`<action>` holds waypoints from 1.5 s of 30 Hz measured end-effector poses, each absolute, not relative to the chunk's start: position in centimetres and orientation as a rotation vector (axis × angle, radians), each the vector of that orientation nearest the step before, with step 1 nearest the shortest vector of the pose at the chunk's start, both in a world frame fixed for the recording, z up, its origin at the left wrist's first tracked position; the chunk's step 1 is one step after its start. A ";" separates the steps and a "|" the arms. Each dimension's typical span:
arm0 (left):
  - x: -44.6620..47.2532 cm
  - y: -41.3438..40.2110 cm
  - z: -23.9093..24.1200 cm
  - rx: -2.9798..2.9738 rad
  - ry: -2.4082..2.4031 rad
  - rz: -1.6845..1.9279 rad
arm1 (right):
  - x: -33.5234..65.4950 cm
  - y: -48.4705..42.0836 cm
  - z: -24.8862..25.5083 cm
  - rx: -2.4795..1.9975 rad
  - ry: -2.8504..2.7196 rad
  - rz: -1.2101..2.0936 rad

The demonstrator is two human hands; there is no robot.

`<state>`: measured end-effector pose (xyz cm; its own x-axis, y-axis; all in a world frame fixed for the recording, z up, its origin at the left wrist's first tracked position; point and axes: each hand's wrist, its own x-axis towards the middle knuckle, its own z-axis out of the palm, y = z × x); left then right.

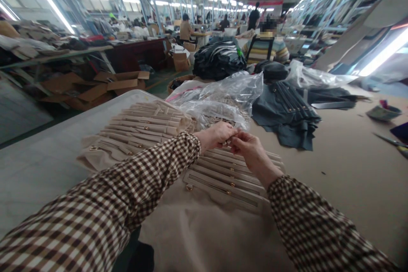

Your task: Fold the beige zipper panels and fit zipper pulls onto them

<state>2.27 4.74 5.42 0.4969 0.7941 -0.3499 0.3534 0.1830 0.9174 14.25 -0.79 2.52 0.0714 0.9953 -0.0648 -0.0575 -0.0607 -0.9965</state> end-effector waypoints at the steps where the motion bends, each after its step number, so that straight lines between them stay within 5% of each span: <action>1: 2.3 4.6 5.6 1.404 1.091 0.439 | 14.2 -0.7 2.7 -1.229 -1.027 1.210; 14: 2.7 4.0 4.7 1.388 1.220 0.604 | 14.2 -1.0 3.4 -1.081 -0.698 1.262; 23: 1.4 3.7 6.0 1.692 1.092 0.322 | 18.3 0.0 1.9 -1.286 -1.320 1.369; 30: 1.6 4.7 5.0 1.898 1.171 0.253 | 19.5 0.3 0.3 -1.720 -1.928 0.806; 45: 2.2 4.7 4.9 2.089 1.278 0.129 | 18.4 0.0 0.5 -1.881 -2.112 0.599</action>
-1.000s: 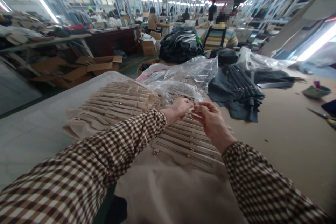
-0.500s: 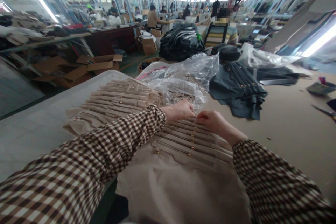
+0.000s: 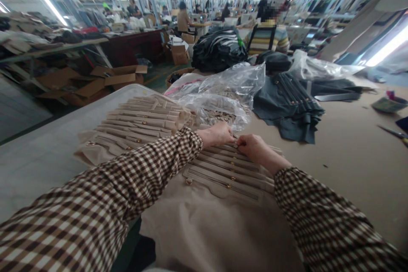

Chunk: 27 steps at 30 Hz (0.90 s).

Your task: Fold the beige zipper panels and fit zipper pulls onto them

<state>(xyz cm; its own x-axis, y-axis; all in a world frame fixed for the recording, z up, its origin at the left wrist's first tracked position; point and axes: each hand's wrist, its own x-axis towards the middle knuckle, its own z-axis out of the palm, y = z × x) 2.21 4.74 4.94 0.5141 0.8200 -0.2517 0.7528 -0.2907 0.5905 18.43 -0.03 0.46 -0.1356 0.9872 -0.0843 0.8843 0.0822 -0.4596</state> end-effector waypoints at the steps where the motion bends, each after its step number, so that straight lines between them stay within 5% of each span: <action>1: 2.2 4.7 5.0 2.093 1.281 0.132 | 18.4 0.0 0.5 -1.883 -2.117 0.609; 19: 0.7 5.3 4.4 2.094 1.282 0.211 | 18.3 0.4 0.2 -1.758 -1.965 0.689; 27: -0.2 3.3 6.0 1.466 0.838 0.343 | 15.7 -0.8 1.9 -1.319 -1.468 1.139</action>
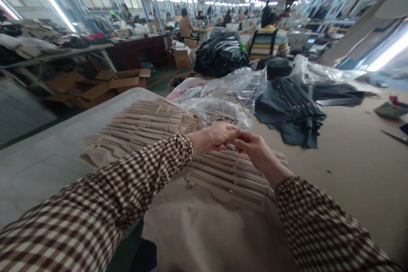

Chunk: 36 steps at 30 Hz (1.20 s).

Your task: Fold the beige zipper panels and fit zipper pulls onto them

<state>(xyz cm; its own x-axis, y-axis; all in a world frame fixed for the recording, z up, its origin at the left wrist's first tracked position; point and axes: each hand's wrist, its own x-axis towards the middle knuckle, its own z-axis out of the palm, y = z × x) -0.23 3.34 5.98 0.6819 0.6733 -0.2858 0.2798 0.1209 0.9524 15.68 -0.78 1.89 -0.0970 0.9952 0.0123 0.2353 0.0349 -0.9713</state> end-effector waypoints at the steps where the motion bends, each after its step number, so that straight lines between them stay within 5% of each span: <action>1: -0.2 3.3 5.8 1.406 0.776 0.354 | 15.2 -1.1 2.2 -1.220 -1.331 1.229; 7: 0.1 3.3 5.3 1.244 0.734 0.397 | 13.3 -2.6 2.9 -0.986 -0.834 1.540; 12: 0.1 3.0 6.0 1.245 0.721 0.416 | 14.3 -2.1 3.0 -0.986 -0.808 1.350; 22: 0.8 1.9 6.3 1.430 1.028 0.256 | 17.8 -2.9 2.1 -1.561 -1.799 0.421; 28: 1.3 2.2 6.4 1.772 1.144 0.140 | 18.7 -3.2 1.0 -1.670 -1.871 0.677; 36: 2.6 3.3 5.5 2.091 1.167 0.123 | 18.9 -2.7 0.6 -1.879 -2.111 0.539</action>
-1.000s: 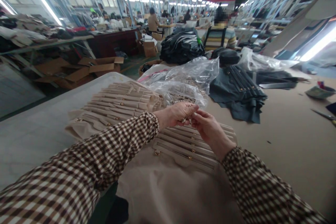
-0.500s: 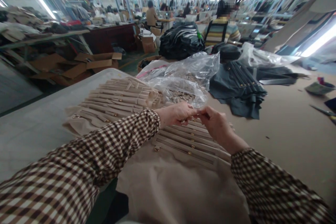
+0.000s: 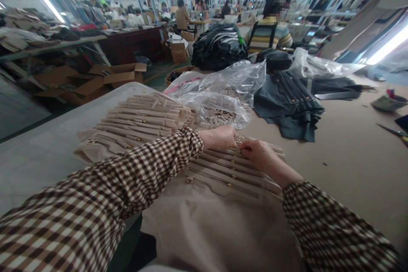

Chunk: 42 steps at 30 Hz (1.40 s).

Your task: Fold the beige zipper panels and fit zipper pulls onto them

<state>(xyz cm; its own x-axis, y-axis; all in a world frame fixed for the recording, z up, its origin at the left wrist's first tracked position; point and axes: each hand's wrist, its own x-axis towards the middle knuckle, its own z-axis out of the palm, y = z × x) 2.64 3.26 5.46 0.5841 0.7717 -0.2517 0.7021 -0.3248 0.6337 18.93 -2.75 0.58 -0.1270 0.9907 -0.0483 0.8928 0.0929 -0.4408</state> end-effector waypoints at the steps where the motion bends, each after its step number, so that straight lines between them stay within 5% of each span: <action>1: 2.7 3.3 5.4 2.111 1.167 0.123 | 18.8 -2.8 0.7 -1.889 -2.123 0.528; 42: 2.2 3.2 4.6 2.364 1.240 -0.072 | 18.0 -1.9 1.0 -1.940 -2.217 0.570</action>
<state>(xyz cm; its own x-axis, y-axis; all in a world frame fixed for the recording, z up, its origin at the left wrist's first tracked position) 2.17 3.19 4.56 0.5910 0.7650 -0.2559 0.7895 -0.4833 0.3784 18.03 -1.88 1.00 -0.1583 0.9774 -0.1402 0.9239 0.0966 -0.3702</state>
